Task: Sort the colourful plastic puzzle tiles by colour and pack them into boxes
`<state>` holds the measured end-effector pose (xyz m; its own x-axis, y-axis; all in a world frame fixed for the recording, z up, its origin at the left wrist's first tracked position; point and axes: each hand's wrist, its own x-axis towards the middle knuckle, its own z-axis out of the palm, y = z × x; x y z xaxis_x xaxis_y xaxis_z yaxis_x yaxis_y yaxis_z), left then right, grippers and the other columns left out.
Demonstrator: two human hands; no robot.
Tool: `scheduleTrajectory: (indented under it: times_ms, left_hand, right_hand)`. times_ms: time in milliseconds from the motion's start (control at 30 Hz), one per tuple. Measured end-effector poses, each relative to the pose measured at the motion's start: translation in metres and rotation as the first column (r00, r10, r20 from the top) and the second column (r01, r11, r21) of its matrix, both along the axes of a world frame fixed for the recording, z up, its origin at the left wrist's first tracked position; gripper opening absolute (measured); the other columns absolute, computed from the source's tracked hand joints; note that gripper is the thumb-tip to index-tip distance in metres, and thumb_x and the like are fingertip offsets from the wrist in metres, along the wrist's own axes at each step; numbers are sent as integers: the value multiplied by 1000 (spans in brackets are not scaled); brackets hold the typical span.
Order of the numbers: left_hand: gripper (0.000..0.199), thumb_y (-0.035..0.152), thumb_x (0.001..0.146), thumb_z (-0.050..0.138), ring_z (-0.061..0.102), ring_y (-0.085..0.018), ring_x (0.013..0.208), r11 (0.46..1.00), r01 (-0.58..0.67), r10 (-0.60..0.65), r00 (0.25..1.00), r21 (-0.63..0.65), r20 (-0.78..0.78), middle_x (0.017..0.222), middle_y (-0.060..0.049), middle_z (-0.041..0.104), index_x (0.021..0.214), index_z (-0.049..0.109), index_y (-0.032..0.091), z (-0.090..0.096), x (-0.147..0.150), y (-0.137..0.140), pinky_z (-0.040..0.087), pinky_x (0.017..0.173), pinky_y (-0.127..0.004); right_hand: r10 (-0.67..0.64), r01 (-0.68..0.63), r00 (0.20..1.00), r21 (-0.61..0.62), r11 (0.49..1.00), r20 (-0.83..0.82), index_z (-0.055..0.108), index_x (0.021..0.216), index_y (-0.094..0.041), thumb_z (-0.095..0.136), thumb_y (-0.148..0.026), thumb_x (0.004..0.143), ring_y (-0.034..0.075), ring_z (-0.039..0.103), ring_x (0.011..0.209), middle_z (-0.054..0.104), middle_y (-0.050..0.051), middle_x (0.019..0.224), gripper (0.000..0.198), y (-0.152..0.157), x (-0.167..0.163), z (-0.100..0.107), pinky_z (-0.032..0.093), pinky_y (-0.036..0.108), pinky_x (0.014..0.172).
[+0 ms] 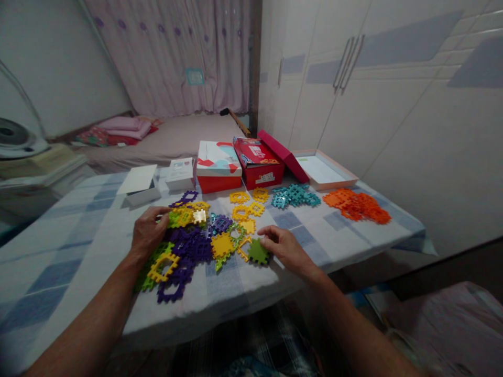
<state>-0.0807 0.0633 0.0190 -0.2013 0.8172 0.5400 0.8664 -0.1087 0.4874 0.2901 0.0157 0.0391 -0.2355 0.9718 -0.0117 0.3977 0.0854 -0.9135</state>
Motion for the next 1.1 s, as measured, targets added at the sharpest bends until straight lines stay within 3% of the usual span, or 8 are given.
scheduleTrajectory:
  times_ms: [133,233,433,600,733,833,967,1100]
  left_hand:
    - [27,25,76,44,62,-21,90,1000,5,-5,1000,-17,19,96,-8,68,88,66,17,0,0,0,52,82,-34]
    - [28,26,76,44,62,-21,90,1000,-1,1,1000,-20,30,97,-8,67,89,67,16,0,0,-1,52,82,-34]
    - [28,27,77,44,62,-22,91,1000,-3,4,999,-27,33,96,-8,67,88,67,17,0,0,0,51,81,-34]
    - [27,27,76,44,61,-22,91,1000,1,1,999,-30,39,96,-8,67,88,67,17,0,2,0,52,82,-35]
    - [27,26,76,44,61,-22,92,1000,-1,2,999,-22,42,96,-8,67,88,66,17,1,1,-1,51,84,-36]
    - [27,27,77,43,61,-21,91,1000,6,-5,999,-18,37,96,-8,67,88,66,17,0,1,-1,51,83,-35]
    - [27,27,78,44,61,-21,92,1000,21,-21,1000,-23,18,96,-8,67,89,66,17,-1,1,0,51,83,-35]
    - [26,26,78,44,61,-22,93,999,27,-27,999,-31,21,97,-8,66,88,66,17,0,1,0,50,84,-36]
  right_hand:
    - [-112,84,983,181,980,149,65,96,-18,54,-35,79,15,53,69,58,1,74,27,-7,-9,-10,42,29,68]
    - [-145,134,985,127,983,89,64,98,-17,55,-37,78,15,54,70,59,1,74,29,-7,-9,-12,43,30,68]
    - [-184,164,961,-109,980,-207,62,96,-16,65,-45,69,14,56,69,62,1,79,39,-1,0,-9,45,28,65]
    - [-144,137,969,-51,989,-202,62,95,-17,62,-40,73,15,59,75,64,2,85,33,6,-20,1,47,29,71]
    - [-51,49,999,171,984,7,63,99,-17,55,-28,78,16,59,79,64,5,93,25,15,-43,5,47,32,77]
    - [28,-92,974,281,955,225,61,112,-17,58,-20,76,17,57,91,60,8,108,36,20,-53,3,44,33,85]
    - [119,-231,909,246,941,400,54,127,-17,66,-22,75,21,53,103,57,10,114,54,24,-58,2,41,35,92]
    - [106,-240,863,215,947,494,53,127,-16,70,-29,74,23,52,102,56,11,113,58,27,-60,6,40,36,90]
